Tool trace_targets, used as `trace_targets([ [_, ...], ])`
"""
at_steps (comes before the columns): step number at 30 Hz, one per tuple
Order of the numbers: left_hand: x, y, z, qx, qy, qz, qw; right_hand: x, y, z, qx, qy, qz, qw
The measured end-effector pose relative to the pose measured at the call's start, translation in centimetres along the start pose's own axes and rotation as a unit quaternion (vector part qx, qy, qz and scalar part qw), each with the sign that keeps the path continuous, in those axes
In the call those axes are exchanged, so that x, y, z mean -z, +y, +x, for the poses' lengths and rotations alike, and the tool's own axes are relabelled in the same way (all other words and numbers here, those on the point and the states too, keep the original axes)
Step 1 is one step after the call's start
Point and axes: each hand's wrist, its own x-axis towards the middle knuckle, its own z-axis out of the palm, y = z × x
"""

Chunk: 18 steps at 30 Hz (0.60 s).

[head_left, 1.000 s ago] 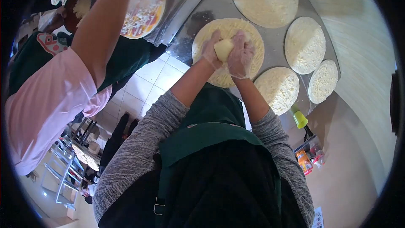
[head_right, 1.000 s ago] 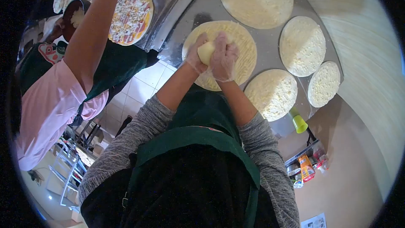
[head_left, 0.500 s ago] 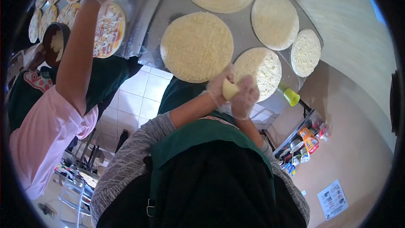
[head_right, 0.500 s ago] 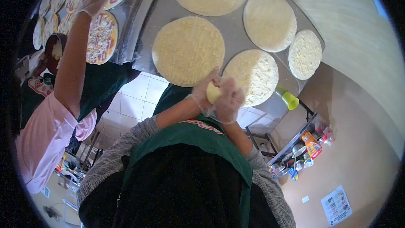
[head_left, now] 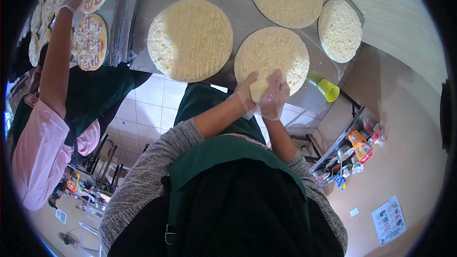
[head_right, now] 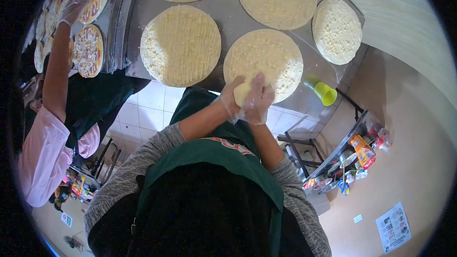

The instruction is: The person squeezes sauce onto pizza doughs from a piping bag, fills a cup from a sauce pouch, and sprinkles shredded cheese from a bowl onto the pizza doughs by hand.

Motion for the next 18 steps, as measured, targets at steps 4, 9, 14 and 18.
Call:
trace_targets([
  [4, -1.0, 2.2, 5.1, 0.09, -0.067, 0.079, 0.991, 0.5, -1.7, 4.6, -0.011, -0.061, -0.09, 0.994],
  [9, 1.8, -0.7, 1.4, 0.074, -0.007, 0.045, 0.996, 2.8, -0.4, 0.9, -0.023, -0.039, -0.154, 0.987],
  [14, 0.8, -0.5, 3.5, 0.039, -0.008, 0.093, 0.995, 3.7, 0.4, 2.8, 0.062, -0.035, -0.246, 0.967],
  [18, -4.0, 1.3, 8.2, 0.006, -0.012, 0.158, 0.987, 1.7, -2.0, 8.1, 0.06, -0.054, -0.186, 0.979],
])
